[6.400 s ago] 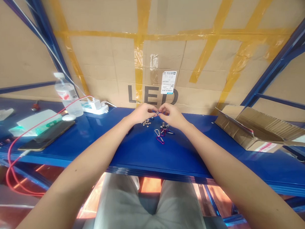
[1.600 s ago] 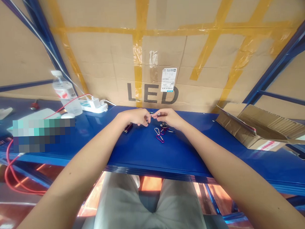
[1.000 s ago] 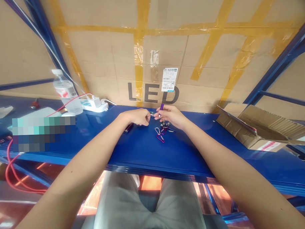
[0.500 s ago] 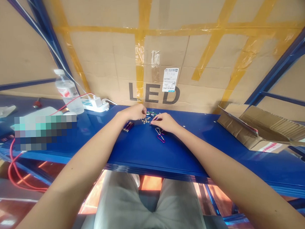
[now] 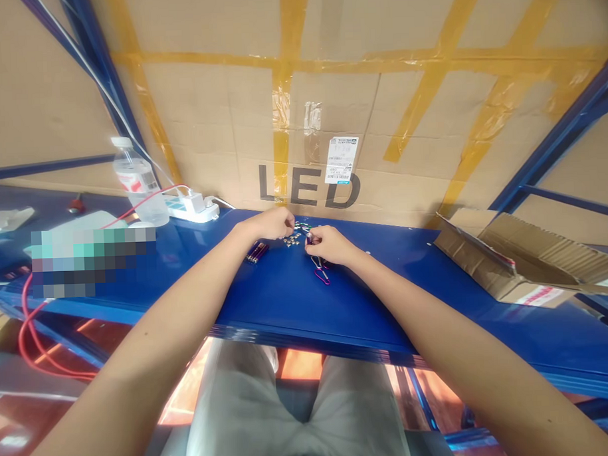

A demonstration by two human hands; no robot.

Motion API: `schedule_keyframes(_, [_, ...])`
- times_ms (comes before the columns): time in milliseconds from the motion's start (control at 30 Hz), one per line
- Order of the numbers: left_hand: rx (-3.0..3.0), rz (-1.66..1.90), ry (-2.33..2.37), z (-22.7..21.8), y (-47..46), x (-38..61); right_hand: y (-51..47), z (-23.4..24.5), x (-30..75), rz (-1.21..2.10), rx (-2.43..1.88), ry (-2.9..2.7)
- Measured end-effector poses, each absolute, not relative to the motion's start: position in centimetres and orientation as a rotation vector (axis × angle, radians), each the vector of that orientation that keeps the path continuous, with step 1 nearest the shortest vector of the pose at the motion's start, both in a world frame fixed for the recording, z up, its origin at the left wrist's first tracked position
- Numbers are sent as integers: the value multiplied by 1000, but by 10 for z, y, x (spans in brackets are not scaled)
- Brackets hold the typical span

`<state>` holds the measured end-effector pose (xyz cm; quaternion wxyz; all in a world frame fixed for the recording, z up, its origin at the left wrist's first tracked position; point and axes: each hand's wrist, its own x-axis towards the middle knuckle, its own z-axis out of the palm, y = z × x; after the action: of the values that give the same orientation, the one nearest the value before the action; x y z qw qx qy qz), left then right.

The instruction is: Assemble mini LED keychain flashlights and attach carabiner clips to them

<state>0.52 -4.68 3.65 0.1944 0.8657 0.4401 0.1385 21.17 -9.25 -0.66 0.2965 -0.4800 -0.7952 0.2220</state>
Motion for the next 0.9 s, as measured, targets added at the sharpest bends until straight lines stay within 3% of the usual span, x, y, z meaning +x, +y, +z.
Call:
schedule_keyframes(333, [2126, 872, 887, 44, -55, 20, -84, -10, 226, 493, -1187, -2054])
schedule_keyframes(900, [2160, 885, 827, 35, -70, 42, -89, 2, 229, 205, -1245, -2116])
